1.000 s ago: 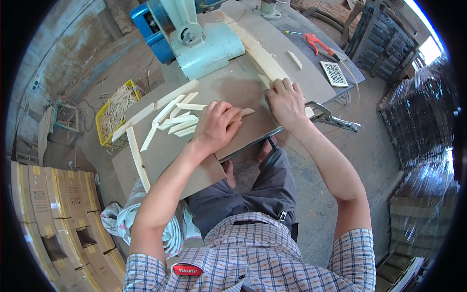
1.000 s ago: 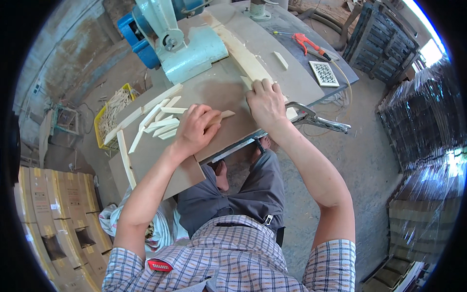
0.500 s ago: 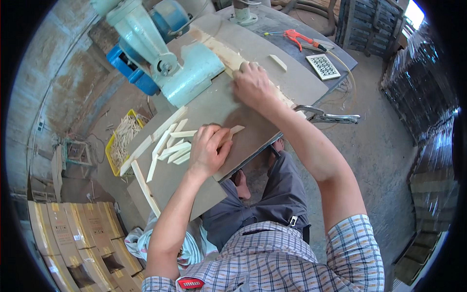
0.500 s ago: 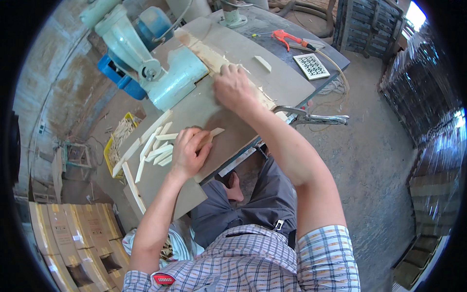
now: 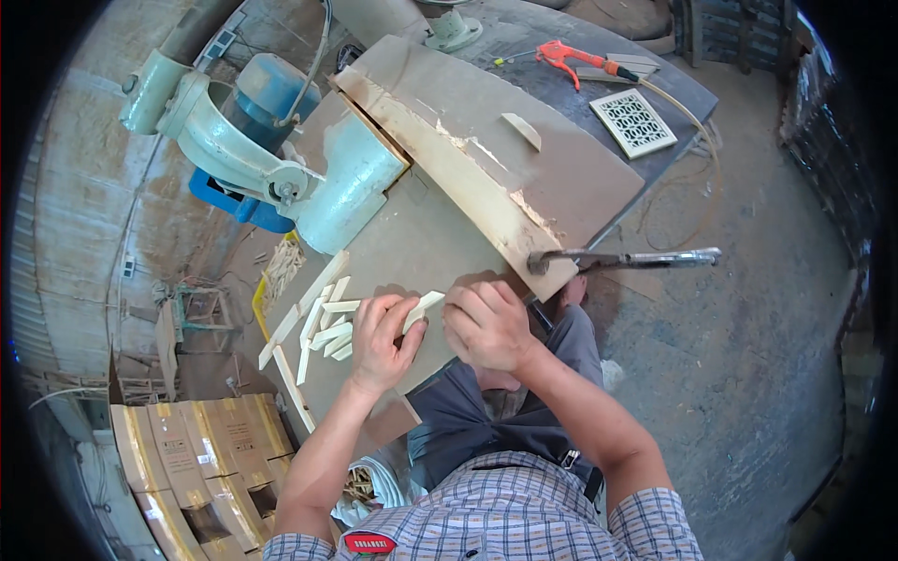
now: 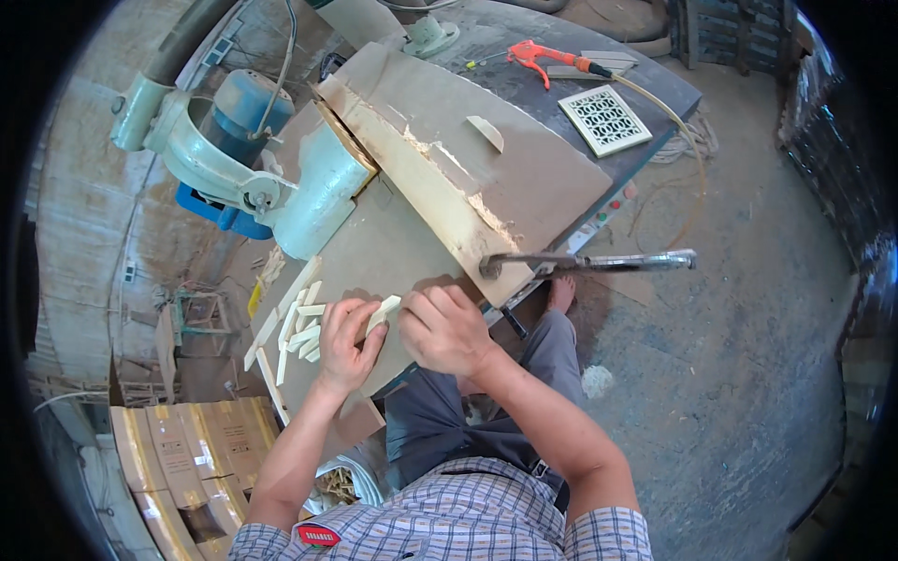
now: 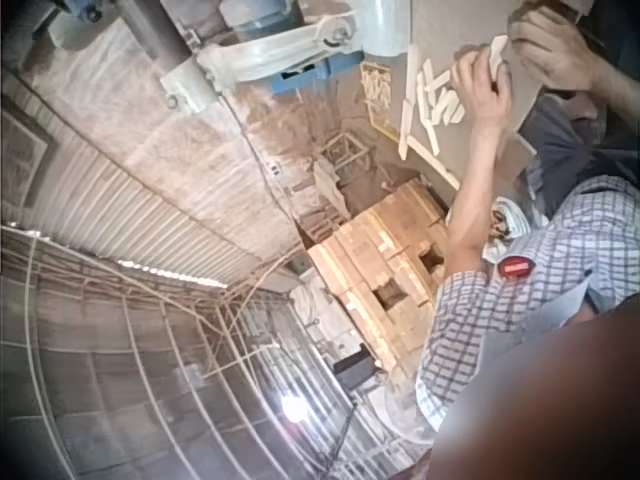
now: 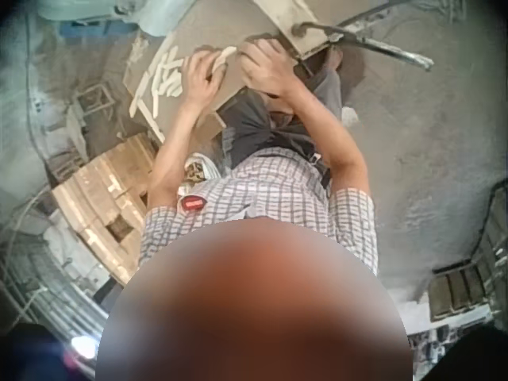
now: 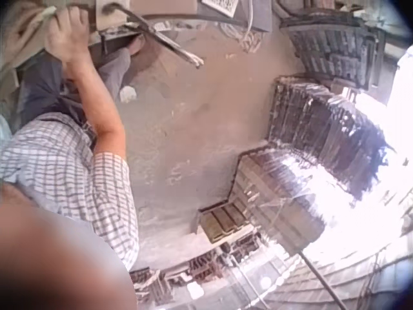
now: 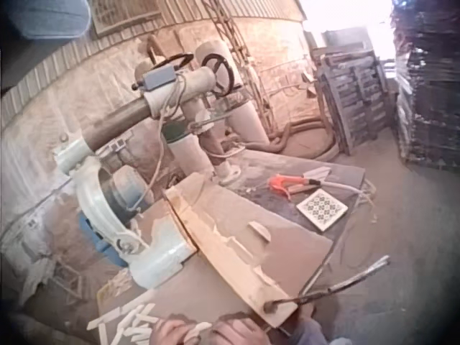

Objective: Fitting and assembling small wooden slats into a decorative lattice frame.

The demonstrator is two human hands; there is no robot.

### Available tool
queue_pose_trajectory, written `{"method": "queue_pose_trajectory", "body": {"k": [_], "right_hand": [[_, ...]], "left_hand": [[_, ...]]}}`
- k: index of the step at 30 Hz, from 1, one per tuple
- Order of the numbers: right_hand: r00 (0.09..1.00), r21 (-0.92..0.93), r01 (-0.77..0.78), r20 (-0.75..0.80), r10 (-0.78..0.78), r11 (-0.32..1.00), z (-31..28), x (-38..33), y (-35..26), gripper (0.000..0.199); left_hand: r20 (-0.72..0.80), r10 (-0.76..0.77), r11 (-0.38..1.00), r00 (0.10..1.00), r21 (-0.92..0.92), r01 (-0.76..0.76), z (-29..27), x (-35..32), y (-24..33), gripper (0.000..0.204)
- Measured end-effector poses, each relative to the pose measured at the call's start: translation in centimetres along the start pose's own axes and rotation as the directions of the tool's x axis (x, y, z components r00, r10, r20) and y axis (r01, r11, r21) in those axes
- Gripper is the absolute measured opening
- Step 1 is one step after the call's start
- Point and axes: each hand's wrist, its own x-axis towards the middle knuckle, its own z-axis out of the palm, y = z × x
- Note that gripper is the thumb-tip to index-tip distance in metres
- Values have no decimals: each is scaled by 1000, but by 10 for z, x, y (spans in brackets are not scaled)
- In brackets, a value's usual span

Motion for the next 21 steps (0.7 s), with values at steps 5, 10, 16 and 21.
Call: {"method": "queue_pose_trajectory", "body": {"k": [5,10,16,21], "right_hand": [[998,10,58,-15,-58,998,3,-6,6,18],[998,45,63,-11,-62,997,2,-8,9,19],[998,48,65,14,-66,997,0,-8,8,18],[998,47,62,12,-63,997,-1,-10,7,18]], "left_hand": [[21,-2,999,1000,37,2,1,4,1,37],[17,-8,998,1000,60,7,2,3,1,37],[9,-12,997,1000,76,11,2,2,4,37],[11,-12,998,1000,69,11,2,2,6,37]]}}
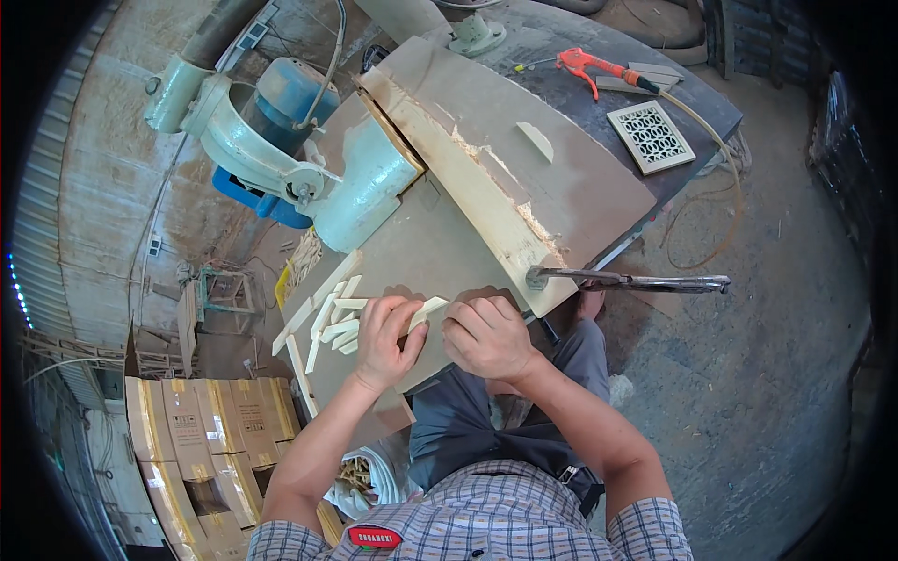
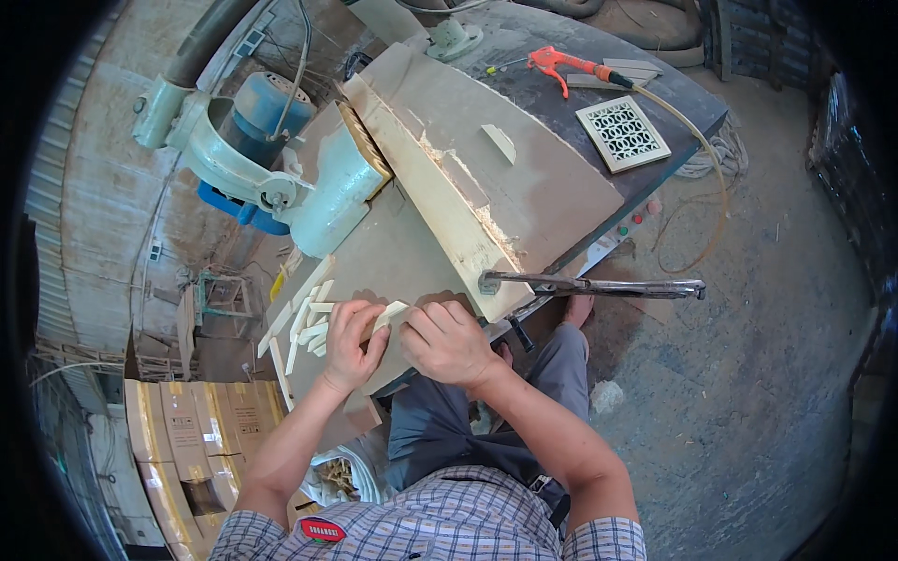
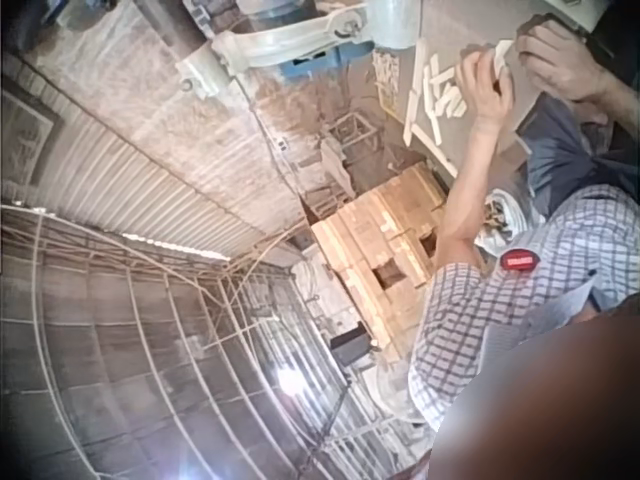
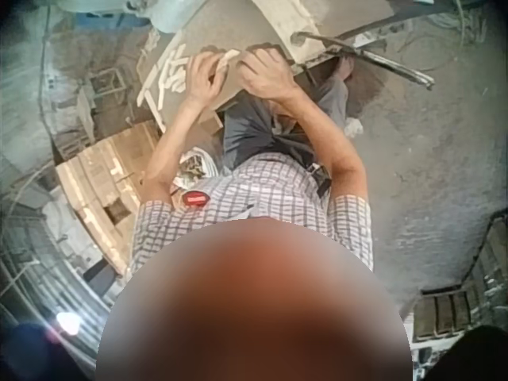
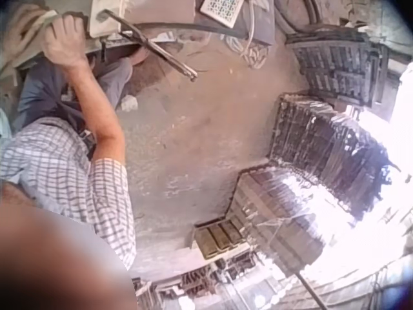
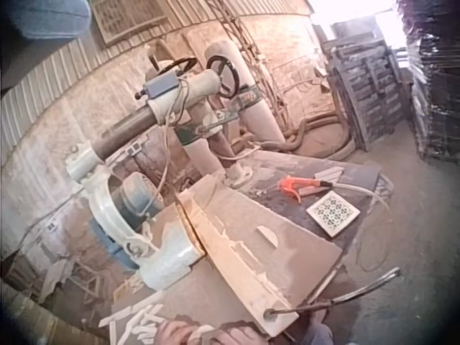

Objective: Fitting and assembling small wooden slats into a decorative lattice frame.

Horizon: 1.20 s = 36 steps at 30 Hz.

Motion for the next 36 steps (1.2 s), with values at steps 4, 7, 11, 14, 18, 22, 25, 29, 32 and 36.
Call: {"method": "queue_pose_trajectory", "body": {"k": [4,7,11,14,18,22,25,29,32,36], "right_hand": [[1000,-32,-19,12,20,999,2,-1,-1,20],[999,-29,-22,26,23,999,-1,0,-2,20],[988,25,-123,95,121,992,-9,9,-8,19],[973,162,-226,80,216,960,-12,22,-16,17],[960,144,-273,107,259,951,-3,47,-22,15],[949,85,-275,183,256,958,3,58,-23,20],[948,42,-222,243,206,974,6,54,-20,25],[931,9,-214,303,201,977,12,45,-19,17],[931,-14,-189,315,184,982,14,43,-19,20],[914,-48,-173,365,178,984,9,46,-16,19]], "left_hand": [[1,-3,1000,1000,3,3,1,0,-2,37],[17,-11,1000,1000,7,11,-1,-2,0,39],[-11,11,997,1000,79,-10,-15,-4,-5,49],[-104,-240,962,965,109,251,-37,6,-31,69],[-90,-622,779,777,28,627,-58,46,-88,93],[-11,-588,808,809,-55,587,-45,71,-120,93],[-138,-569,818,811,-1,575,-35,74,-138,91],[-135,-565,824,814,-63,562,-28,67,-154,89],[-88,-594,803,800,-3,596,-34,67,-156,83],[-55,-567,818,822,82,570,-65,50,-139,64]]}}
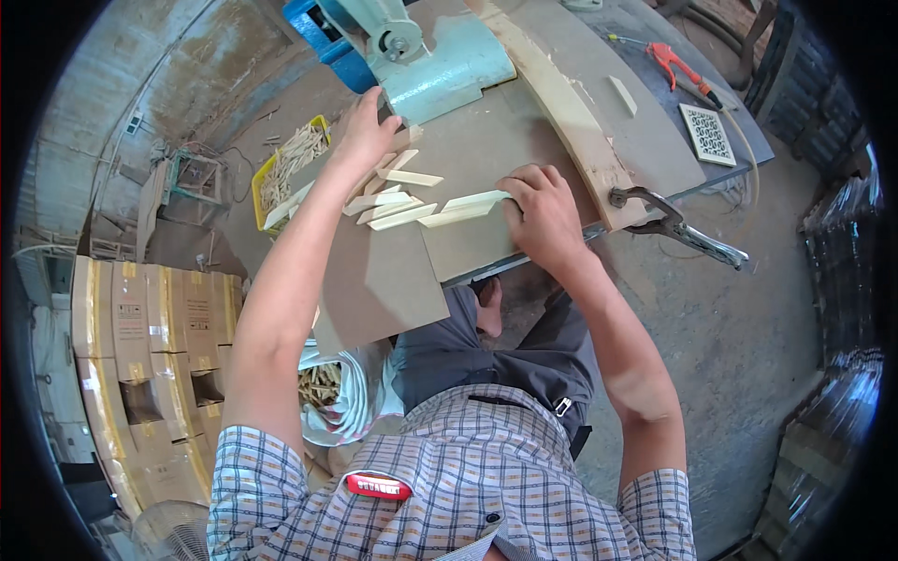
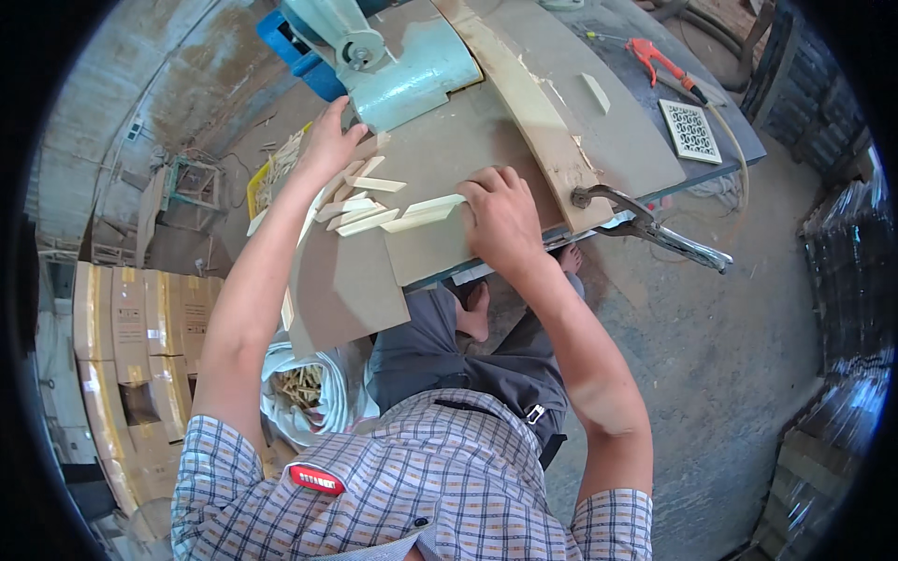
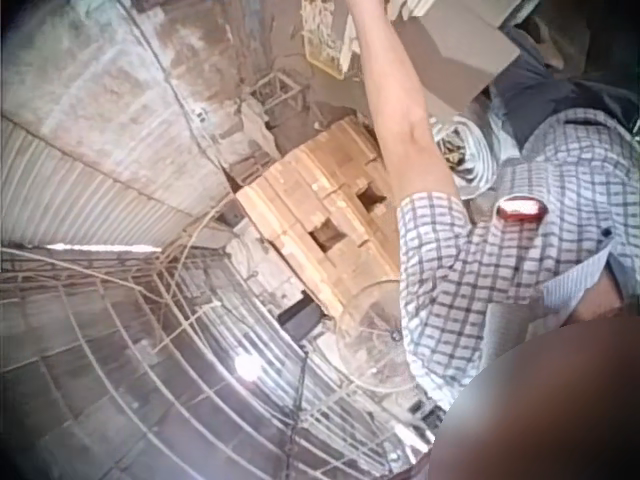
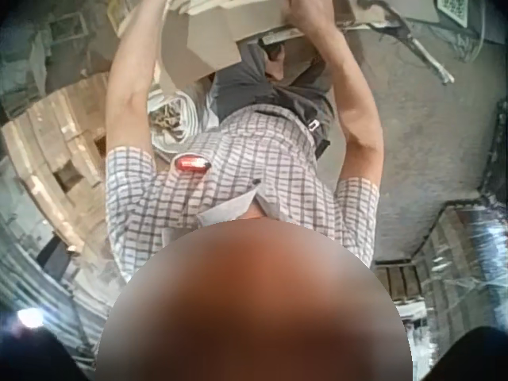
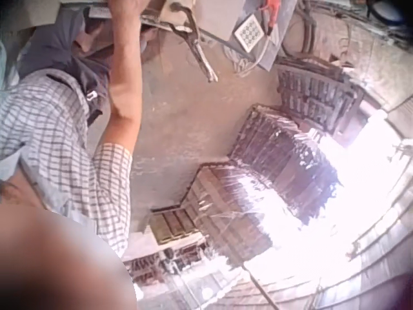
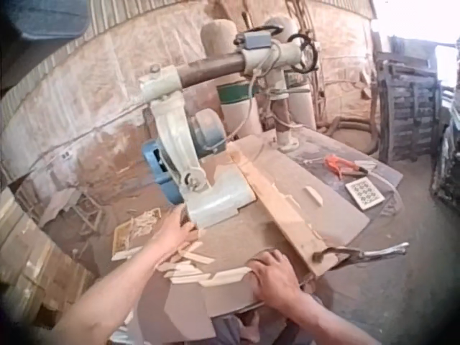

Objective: Fitting and assembling small wooden slats into a decorative lattice frame.

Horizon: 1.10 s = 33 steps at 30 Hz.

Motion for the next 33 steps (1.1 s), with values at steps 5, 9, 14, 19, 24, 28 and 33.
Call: {"method": "queue_pose_trajectory", "body": {"k": [5,9,14,19,24,28,33], "right_hand": [[997,-135,-14,73,24,991,-5,-3,1,15],[997,-340,-79,-43,69,937,-12,-13,-8,12],[996,-599,-80,-24,82,796,-21,-5,-4,12],[979,-737,-150,-19,201,659,-21,26,16,15],[983,-706,-115,19,182,699,-4,63,33,16],[986,-703,-98,27,164,705,16,105,48,19],[993,-505,-111,-30,111,856,9,103,33,23]], "left_hand": [[-159,518,855,840,59,-516,-4,-113,13,33],[-99,583,808,806,-26,-588,18,-167,28,24],[-173,570,814,803,-16,-581,28,-163,24,21],[-227,557,796,799,-127,-591,36,-157,22,20],[-273,541,790,796,-160,-591,39,-155,18,18],[-280,551,786,786,-143,-602,40,-154,16,17],[-318,554,782,769,-117,-612,41,-154,15,16]]}}
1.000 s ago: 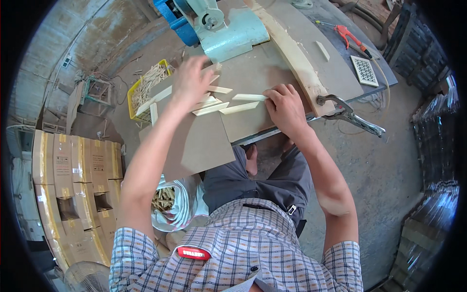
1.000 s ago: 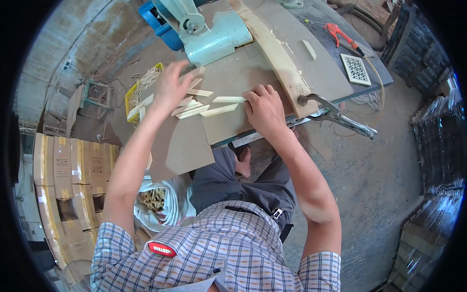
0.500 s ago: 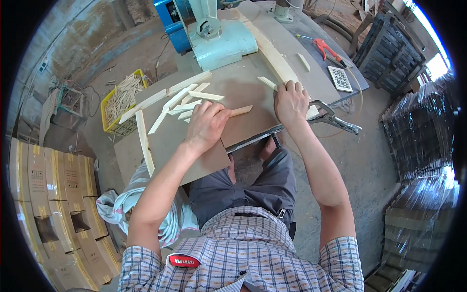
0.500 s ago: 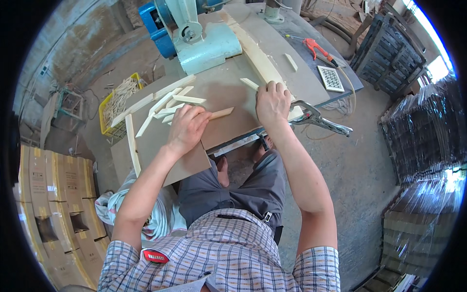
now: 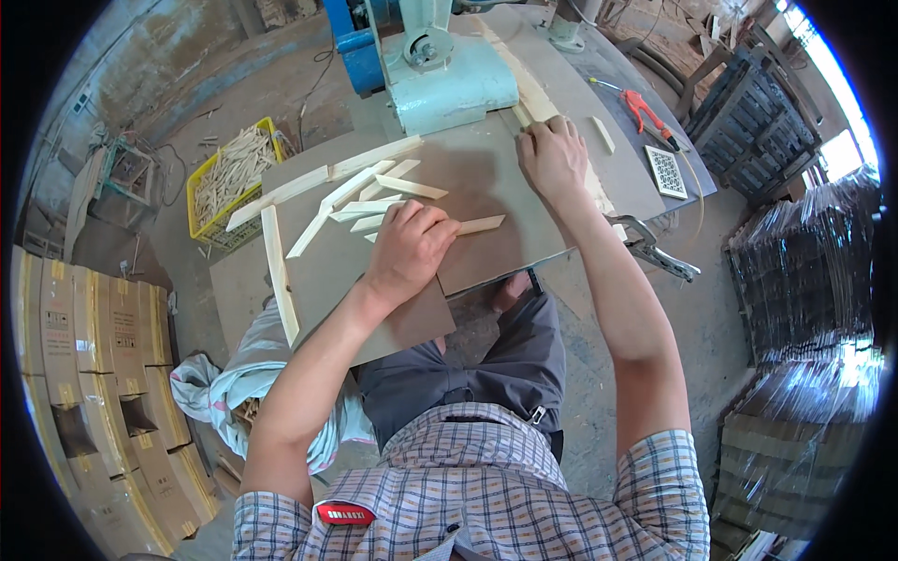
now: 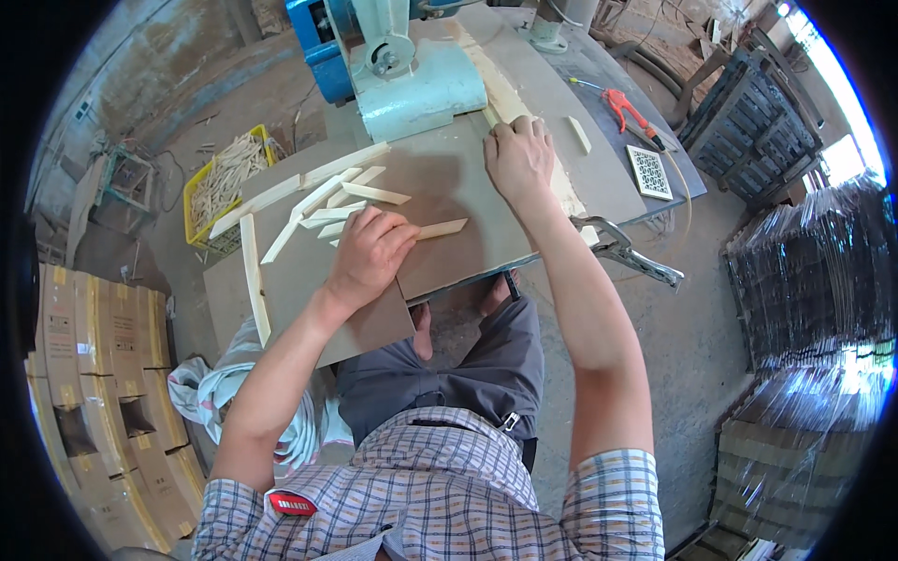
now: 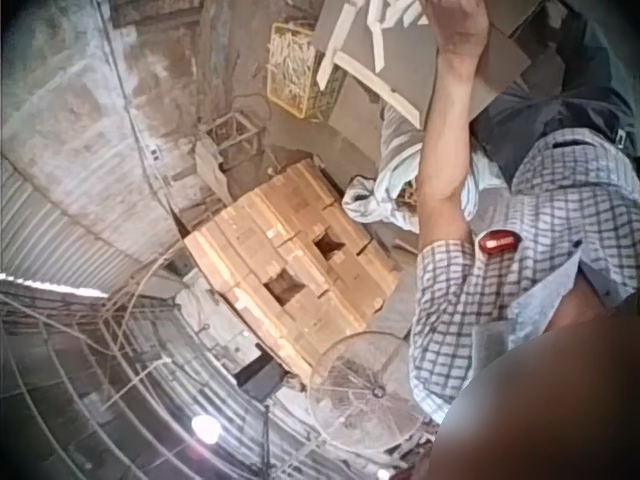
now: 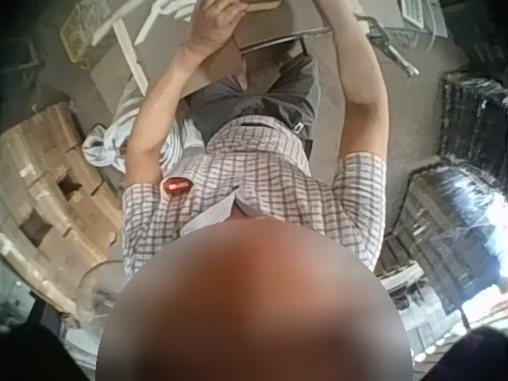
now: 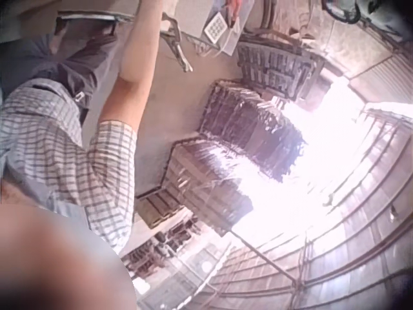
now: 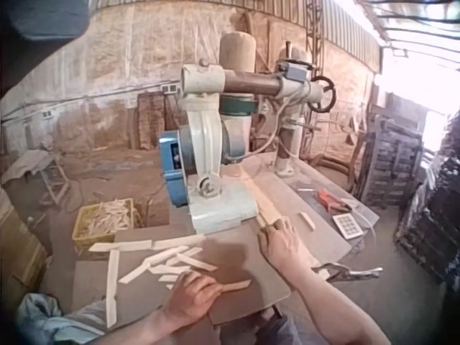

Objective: Fitting and assembling small wooden slats into a decorative lattice frame.

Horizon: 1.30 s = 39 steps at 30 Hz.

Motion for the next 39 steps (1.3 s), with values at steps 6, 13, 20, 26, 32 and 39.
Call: {"method": "queue_pose_trajectory", "body": {"k": [6,13,20,26,32,39], "right_hand": [[947,503,241,66,-316,830,-38,-80,-27,16],[942,409,232,129,-308,882,-58,-105,-16,26],[988,353,-115,141,69,929,-50,-99,-8,25],[992,132,-84,101,71,988,-47,-92,-9,21],[981,-16,192,34,-192,981,-51,-102,-1,16],[987,-231,160,55,-152,960,-34,-71,21,12]], "left_hand": [[31,-27,999,999,-46,29,4,1,-3,22],[-13,-68,996,998,-53,67,-11,-7,-2,31],[68,-211,977,975,10,211,-13,-15,-4,24],[43,-121,979,992,-163,126,3,-1,3,26],[66,-86,988,994,-120,93,2,6,10,27],[193,-132,987,972,-60,146,-11,5,12,30]]}}
